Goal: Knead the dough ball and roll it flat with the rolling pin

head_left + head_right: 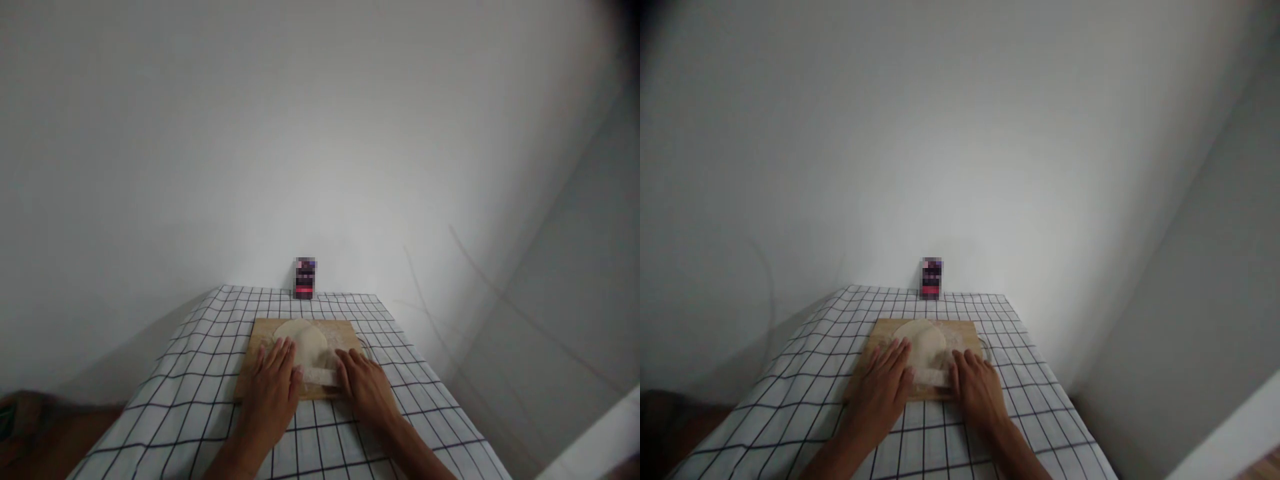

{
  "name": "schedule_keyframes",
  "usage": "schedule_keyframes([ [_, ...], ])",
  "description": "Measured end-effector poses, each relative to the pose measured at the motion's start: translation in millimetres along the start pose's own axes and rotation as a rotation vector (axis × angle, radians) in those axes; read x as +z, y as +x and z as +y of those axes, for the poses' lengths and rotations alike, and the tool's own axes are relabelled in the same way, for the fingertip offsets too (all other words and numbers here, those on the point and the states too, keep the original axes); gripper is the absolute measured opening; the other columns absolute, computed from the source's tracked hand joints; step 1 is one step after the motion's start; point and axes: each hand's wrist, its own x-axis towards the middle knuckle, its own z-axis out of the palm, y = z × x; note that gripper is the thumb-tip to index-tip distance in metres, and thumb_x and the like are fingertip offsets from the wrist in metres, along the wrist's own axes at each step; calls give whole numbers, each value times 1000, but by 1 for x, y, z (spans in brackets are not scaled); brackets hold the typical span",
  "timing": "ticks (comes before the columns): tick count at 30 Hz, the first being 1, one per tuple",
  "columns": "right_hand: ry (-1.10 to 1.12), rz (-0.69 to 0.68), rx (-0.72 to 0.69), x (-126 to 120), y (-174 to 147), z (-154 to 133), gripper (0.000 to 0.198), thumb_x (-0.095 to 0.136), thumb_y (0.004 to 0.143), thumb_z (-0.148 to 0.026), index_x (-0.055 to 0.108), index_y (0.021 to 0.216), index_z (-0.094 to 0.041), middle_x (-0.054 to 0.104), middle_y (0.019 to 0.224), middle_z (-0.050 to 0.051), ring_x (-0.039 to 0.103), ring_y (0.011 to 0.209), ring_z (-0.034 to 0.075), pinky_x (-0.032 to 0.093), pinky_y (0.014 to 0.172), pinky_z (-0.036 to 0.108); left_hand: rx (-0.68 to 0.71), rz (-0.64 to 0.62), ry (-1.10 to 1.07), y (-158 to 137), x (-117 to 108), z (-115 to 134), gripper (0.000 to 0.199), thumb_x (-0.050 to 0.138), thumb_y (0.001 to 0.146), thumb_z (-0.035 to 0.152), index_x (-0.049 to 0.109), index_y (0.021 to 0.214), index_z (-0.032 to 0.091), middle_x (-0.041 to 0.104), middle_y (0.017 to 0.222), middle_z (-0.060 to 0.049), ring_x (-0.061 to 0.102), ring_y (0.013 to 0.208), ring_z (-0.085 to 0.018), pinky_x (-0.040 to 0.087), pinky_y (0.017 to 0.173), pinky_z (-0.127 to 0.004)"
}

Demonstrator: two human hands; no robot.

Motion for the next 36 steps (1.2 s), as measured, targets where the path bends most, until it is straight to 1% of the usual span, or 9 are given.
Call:
schedule_keyframes([
  [5, -28, -184, -1, -18, 50, 8, 52, 23, 113, -40, 70, 101, -21, 77, 98, 10, 74, 88, 23, 47, 75, 31, -132, -114, 13, 35, -1, -17, 46, 36, 107, 29, 53, 147, 15, 63, 148, -15, 54, 142, -32, 42, 118, -58],
  [9, 4, -239, -108, -24, 90, 17, 49, 29, 111, -45, 73, 109, -23, 79, 96, 8, 74, 92, 25, 47, 78, 32, -164, -112, 64, 59, 5, -34, 44, 40, 104, 22, 57, 143, 13, 63, 147, -17, 51, 144, -36, 37, 118, -66],
  [12, 44, -248, -139, -13, 107, 28, 47, 32, 109, -45, 65, 135, -23, 76, 117, 10, 71, 105, 25, 49, 87, 34, -112, -81, 88, 62, 15, -42, 46, 42, 102, 22, 55, 144, 10, 63, 146, -19, 51, 143, -38, 37, 118, -67],
  [15, 100, -199, -162, 7, 111, 40, 52, 34, 108, -45, 53, 150, -21, 64, 143, 13, 61, 128, 27, 47, 103, 40, -60, -11, 67, 56, 21, -43, 47, 41, 104, 26, 52, 145, 8, 66, 142, -21, 57, 138, -35, 42, 116, -61],
  [19, 189, -132, -196, 27, 104, 49, 52, 30, 109, -41, 58, 147, -20, 61, 148, 12, 55, 136, 26, 43, 113, 44, -22, 57, 59, 50, 19, -37, 46, 39, 105, 29, 51, 145, 10, 68, 139, -19, 61, 134, -32, 45, 114, -59],
  [23, 162, -124, -177, 23, 89, 44, 50, 31, 108, -37, 60, 145, -18, 61, 149, 12, 54, 139, 27, 42, 117, 46, 18, 57, 77, 45, 13, -32, 41, 38, 105, 29, 58, 137, 12, 72, 132, -18, 66, 126, -32, 47, 113, -59],
  [29, 149, -71, -86, 14, 57, 30, 50, 30, 109, -37, 58, 146, -19, 51, 159, 14, 53, 142, 28, 44, 116, 46, 63, 56, 70, 30, 5, -27, 45, 37, 107, 37, 53, 143, 15, 64, 146, -15, 56, 139, -33, 39, 119, -62],
  [32, 134, -90, -64, 16, 64, 31, 52, 34, 108, -39, 52, 152, -16, 46, 161, 17, 49, 145, 30, 42, 118, 49, 48, 39, 64, 34, 7, -30, 42, 39, 107, 35, 55, 141, 18, 66, 143, -15, 61, 134, -33, 40, 118, -62],
  [36, 152, -172, -47, 18, 95, 37, 49, 36, 108, -39, 61, 144, -18, 53, 156, 16, 52, 144, 30, 42, 118, 47, -17, 13, 96, 53, 13, -34, 39, 42, 106, 32, 59, 137, 16, 70, 136, -17, 62, 131, -34, 41, 116, -64],
])
